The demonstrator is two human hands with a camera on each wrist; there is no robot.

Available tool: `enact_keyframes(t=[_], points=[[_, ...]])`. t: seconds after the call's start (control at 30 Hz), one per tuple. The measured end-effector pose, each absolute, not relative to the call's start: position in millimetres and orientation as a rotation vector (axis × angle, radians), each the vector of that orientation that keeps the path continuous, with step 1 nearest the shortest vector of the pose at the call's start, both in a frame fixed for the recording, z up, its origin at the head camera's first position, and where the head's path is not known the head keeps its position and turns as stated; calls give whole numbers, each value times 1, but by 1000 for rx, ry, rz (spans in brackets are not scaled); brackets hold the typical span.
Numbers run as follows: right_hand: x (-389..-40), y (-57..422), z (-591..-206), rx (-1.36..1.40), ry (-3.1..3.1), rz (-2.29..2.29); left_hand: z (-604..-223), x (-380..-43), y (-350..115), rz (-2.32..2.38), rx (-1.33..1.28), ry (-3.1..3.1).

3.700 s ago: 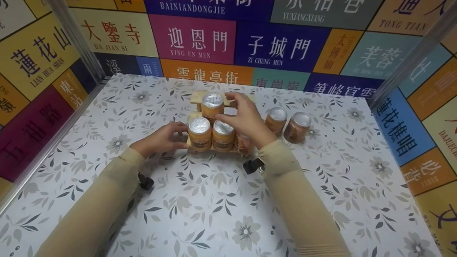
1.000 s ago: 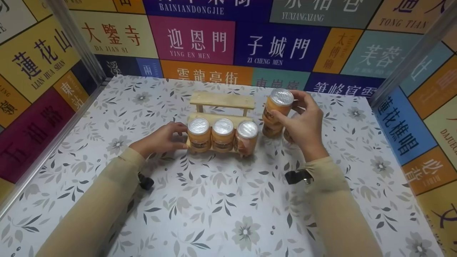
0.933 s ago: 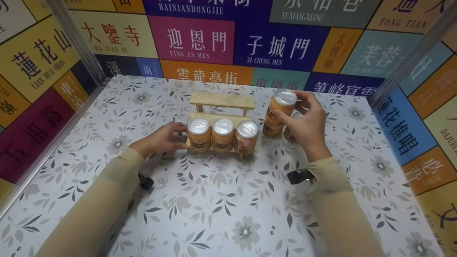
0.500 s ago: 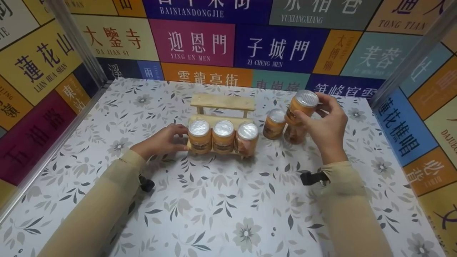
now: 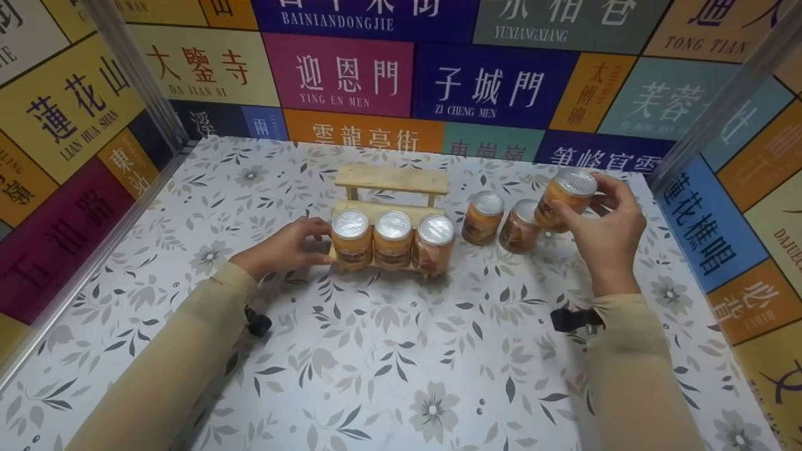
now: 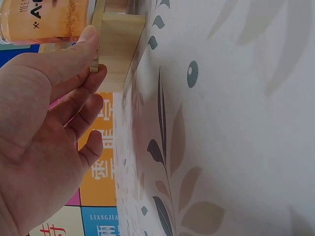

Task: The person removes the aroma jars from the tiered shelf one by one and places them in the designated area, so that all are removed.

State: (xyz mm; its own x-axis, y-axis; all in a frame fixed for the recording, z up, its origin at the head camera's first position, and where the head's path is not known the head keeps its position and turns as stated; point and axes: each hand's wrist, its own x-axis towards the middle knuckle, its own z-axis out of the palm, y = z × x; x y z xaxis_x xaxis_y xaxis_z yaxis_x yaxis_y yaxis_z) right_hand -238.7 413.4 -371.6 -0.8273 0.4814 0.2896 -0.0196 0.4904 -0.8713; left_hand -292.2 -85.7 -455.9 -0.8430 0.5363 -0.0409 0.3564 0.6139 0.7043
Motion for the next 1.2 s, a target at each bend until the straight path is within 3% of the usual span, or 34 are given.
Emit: enact_keyframes(t=[0.37,1.2], points=[[-237,441,-391,-501,-2257,1301,-459,-292,-85,1021,735,2600],[-249,472,-433,-439,-2690,1091,-454,-292,-85,999,750,2616]])
